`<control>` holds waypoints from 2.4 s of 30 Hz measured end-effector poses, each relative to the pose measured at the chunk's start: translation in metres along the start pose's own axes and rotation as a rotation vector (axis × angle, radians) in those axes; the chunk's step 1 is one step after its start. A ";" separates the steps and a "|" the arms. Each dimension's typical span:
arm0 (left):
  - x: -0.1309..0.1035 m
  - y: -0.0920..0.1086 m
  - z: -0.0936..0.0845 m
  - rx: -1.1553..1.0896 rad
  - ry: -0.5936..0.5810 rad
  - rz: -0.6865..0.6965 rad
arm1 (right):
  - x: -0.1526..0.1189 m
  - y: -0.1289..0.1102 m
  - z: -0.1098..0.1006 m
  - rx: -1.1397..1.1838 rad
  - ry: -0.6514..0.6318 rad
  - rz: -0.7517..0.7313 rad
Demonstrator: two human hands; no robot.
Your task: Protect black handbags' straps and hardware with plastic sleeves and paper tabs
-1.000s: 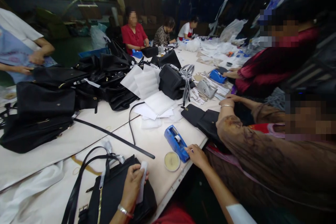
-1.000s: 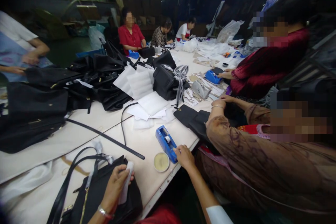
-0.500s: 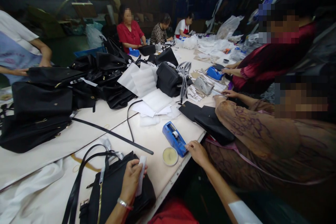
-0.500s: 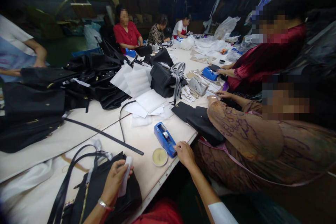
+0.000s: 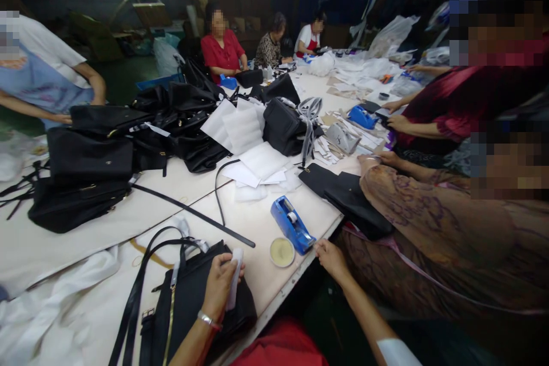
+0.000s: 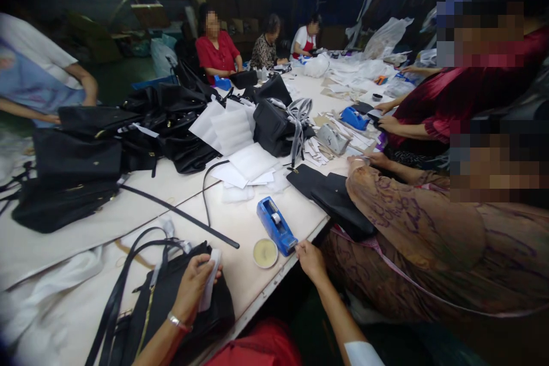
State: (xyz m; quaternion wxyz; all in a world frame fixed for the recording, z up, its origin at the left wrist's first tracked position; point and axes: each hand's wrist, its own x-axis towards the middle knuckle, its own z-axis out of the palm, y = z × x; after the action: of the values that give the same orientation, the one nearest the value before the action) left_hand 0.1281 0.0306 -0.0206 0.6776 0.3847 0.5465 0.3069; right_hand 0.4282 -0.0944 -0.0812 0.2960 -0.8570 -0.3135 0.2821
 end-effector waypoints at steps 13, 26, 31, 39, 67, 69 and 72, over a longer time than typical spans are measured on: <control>0.005 -0.016 0.000 -0.035 -0.008 0.141 | -0.044 -0.140 0.075 0.359 -0.541 -0.423; 0.007 -0.006 -0.005 -0.093 -0.033 0.115 | -0.018 -0.181 0.097 -0.036 -0.565 -0.795; 0.012 0.002 -0.016 -0.225 -0.119 -0.020 | -0.007 -0.170 0.121 0.324 -0.707 -0.453; 0.023 0.007 -0.020 -0.390 -0.140 -0.083 | 0.000 -0.136 0.157 0.667 -0.909 -0.097; -0.006 -0.004 -0.028 -0.283 -0.199 -0.146 | -0.083 -0.133 0.164 0.677 -0.554 -0.049; -0.008 -0.005 -0.028 -0.271 -0.188 -0.115 | -0.089 -0.136 0.168 0.617 -0.486 -0.072; -0.009 -0.005 -0.027 -0.229 -0.159 -0.093 | -0.094 -0.143 0.170 0.460 -0.376 -0.125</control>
State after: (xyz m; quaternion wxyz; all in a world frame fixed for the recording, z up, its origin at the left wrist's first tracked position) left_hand 0.0994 0.0250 -0.0235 0.7717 0.3024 0.4698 0.3038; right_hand 0.2014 -0.0146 -0.0686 0.4359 -0.6795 -0.3426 0.4805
